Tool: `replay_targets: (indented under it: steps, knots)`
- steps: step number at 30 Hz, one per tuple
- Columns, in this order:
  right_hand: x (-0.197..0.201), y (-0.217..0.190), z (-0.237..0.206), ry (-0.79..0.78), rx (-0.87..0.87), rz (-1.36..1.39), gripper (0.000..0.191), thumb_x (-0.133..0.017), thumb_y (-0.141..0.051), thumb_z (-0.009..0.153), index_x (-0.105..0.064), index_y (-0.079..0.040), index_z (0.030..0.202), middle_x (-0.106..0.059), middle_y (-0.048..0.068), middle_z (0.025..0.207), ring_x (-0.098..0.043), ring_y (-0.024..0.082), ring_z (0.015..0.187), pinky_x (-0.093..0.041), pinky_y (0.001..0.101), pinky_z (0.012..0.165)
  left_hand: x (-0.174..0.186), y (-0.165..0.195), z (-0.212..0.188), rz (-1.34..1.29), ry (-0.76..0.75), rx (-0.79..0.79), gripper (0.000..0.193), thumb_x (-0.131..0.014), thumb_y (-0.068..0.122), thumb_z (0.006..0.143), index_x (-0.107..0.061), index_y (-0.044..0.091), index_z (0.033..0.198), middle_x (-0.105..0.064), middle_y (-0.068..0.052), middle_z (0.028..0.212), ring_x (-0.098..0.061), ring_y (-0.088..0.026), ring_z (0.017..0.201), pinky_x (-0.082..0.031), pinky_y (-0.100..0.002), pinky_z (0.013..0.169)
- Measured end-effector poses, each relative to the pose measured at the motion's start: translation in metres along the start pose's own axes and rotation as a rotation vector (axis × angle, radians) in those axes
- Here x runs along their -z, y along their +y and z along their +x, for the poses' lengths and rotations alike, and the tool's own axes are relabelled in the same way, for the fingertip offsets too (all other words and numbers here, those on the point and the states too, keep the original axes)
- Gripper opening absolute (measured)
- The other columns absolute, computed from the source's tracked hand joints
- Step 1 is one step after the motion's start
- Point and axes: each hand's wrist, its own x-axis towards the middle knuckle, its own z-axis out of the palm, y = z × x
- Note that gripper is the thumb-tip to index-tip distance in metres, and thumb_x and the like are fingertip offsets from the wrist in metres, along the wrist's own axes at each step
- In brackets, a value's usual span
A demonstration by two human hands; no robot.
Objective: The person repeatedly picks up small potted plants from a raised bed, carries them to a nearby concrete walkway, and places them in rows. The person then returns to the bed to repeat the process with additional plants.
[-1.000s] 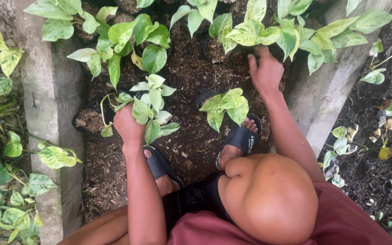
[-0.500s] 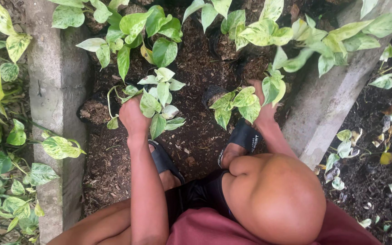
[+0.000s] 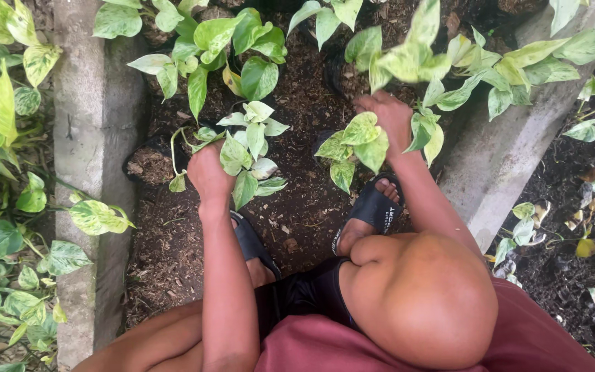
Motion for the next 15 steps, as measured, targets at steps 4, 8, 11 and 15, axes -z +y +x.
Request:
replay_targets:
  steps: [4, 8, 11, 15]
  knots:
    - [-0.004, 0.011, -0.019, 0.056, 0.083, 0.01, 0.015, -0.076, -0.019, 0.095, -0.082, -0.021, 0.108, -0.063, 0.004, 0.083, -0.068, 0.021, 0.074, -0.058, 0.0364, 0.066, -0.001, -0.002, -0.001, 0.008, -0.005, -0.022, 0.028, -0.073, 0.035, 0.083, -0.08, 0.01, 0.094, -0.072, -0.022, 0.089, -0.069, -0.044, 0.086, -0.052, -0.05, 0.073]
    - [0.012, 0.007, -0.054, -0.009, 0.085, 0.069, 0.016, -0.079, -0.02, 0.085, -0.082, -0.02, 0.101, -0.063, 0.004, 0.091, -0.068, 0.021, 0.082, -0.056, 0.0361, 0.066, 0.0, -0.002, -0.002, 0.013, 0.035, -0.082, 0.027, -0.074, 0.03, 0.08, -0.079, 0.01, 0.099, -0.072, -0.022, 0.089, -0.069, -0.043, 0.085, -0.053, -0.05, 0.073]
    - [0.022, -0.004, -0.063, -0.066, 0.012, 0.096, 0.036, -0.068, -0.01, 0.088, -0.079, -0.027, 0.117, -0.063, 0.003, 0.109, -0.068, 0.019, 0.097, -0.057, 0.0336, 0.079, 0.001, -0.001, -0.002, 0.025, -0.022, -0.042, 0.024, -0.077, 0.032, 0.085, -0.079, 0.01, 0.094, -0.071, -0.022, 0.088, -0.068, -0.044, 0.085, -0.053, -0.05, 0.073]
    - [0.033, -0.021, -0.059, -0.11, -0.124, -0.094, 0.037, -0.072, -0.028, 0.097, -0.068, -0.025, 0.134, -0.062, 0.015, 0.111, -0.065, 0.03, 0.094, -0.055, 0.0393, 0.072, 0.002, 0.0, -0.006, 0.106, 0.01, -0.097, 0.025, -0.075, 0.024, 0.081, -0.078, 0.009, 0.1, -0.073, -0.022, 0.088, -0.07, -0.043, 0.087, -0.053, -0.05, 0.075]
